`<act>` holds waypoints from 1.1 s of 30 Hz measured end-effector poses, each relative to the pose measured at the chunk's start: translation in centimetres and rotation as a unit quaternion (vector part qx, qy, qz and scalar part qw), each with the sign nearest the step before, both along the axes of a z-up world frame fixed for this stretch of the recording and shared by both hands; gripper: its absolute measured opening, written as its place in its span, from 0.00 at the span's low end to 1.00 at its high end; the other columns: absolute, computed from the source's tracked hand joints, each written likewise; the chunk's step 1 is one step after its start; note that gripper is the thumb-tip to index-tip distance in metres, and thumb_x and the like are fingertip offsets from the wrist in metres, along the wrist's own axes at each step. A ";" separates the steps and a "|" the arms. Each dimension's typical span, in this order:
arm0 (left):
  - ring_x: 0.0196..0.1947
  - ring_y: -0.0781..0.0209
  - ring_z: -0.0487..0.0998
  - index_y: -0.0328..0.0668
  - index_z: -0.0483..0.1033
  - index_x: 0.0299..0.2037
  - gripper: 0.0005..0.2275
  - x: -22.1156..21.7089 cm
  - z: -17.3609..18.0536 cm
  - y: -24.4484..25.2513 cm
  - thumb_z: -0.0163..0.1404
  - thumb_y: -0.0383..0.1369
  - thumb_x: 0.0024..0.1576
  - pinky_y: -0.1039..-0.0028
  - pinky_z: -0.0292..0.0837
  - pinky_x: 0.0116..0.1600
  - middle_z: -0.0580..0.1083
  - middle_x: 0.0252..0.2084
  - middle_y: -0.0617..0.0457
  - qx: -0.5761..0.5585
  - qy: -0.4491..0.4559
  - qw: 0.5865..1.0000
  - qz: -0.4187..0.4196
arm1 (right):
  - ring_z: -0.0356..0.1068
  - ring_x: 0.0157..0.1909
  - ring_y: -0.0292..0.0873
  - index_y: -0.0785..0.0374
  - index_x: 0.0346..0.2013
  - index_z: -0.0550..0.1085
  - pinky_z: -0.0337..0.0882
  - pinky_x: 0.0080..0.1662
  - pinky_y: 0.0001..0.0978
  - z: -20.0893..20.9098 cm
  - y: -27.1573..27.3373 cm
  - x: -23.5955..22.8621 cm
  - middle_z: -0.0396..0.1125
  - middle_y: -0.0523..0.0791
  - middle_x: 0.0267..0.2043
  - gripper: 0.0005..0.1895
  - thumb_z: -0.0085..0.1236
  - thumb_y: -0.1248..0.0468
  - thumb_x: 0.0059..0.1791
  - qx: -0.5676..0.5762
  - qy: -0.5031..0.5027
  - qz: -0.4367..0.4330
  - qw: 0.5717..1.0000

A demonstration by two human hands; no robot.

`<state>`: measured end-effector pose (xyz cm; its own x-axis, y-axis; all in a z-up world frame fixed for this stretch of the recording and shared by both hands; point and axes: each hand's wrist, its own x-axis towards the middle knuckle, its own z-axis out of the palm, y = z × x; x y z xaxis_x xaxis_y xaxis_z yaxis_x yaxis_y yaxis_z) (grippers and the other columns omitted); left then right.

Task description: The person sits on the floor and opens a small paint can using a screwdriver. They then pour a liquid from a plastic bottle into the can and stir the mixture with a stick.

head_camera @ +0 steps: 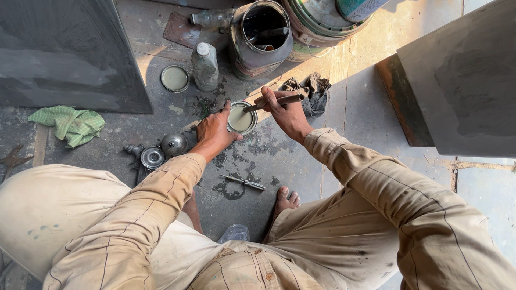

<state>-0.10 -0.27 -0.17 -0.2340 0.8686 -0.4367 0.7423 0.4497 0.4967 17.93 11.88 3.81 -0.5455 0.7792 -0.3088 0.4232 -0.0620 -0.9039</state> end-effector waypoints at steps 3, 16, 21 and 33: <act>0.52 0.44 0.79 0.46 0.52 0.75 0.51 0.1 0.1 0.0 0.70 0.46 0.42 0.57 0.75 0.52 0.78 0.50 0.41 -0.006 0.003 1.000 -0.005 | 0.79 0.44 0.40 0.71 0.41 0.79 0.81 0.50 0.33 -0.4 0.5 -0.1 0.77 0.48 0.39 0.32 0.48 0.41 0.53 -0.037 0.038 -0.017 0.998; 0.51 0.45 0.80 0.47 0.52 0.75 0.51 0.1 0.4 0.1 0.70 0.46 0.42 0.58 0.76 0.50 0.78 0.49 0.41 -0.018 0.008 1.000 -0.007 | 0.80 0.44 0.45 0.72 0.37 0.76 0.79 0.48 0.35 0.6 2.0 0.2 0.77 0.52 0.39 0.30 0.49 0.44 0.53 -0.100 0.059 -0.012 0.993; 0.50 0.43 0.80 0.48 0.52 0.75 0.51 0.1 0.8 0.0 0.70 0.46 0.42 0.57 0.76 0.51 0.79 0.48 0.40 -0.022 0.007 1.000 -0.004 | 0.80 0.43 0.45 0.71 0.37 0.75 0.84 0.49 0.35 0.8 2.0 0.1 0.76 0.52 0.38 0.28 0.49 0.45 0.55 -0.102 0.064 0.013 0.993; 0.51 0.41 0.80 0.51 0.51 0.75 0.51 0.0 0.6 0.0 0.70 0.47 0.42 0.55 0.75 0.53 0.78 0.49 0.37 -0.022 0.017 1.000 -0.013 | 0.81 0.42 0.47 0.67 0.32 0.74 0.80 0.46 0.38 1.4 2.6 1.1 0.77 0.51 0.37 0.26 0.49 0.46 0.55 -0.173 0.048 -0.047 0.983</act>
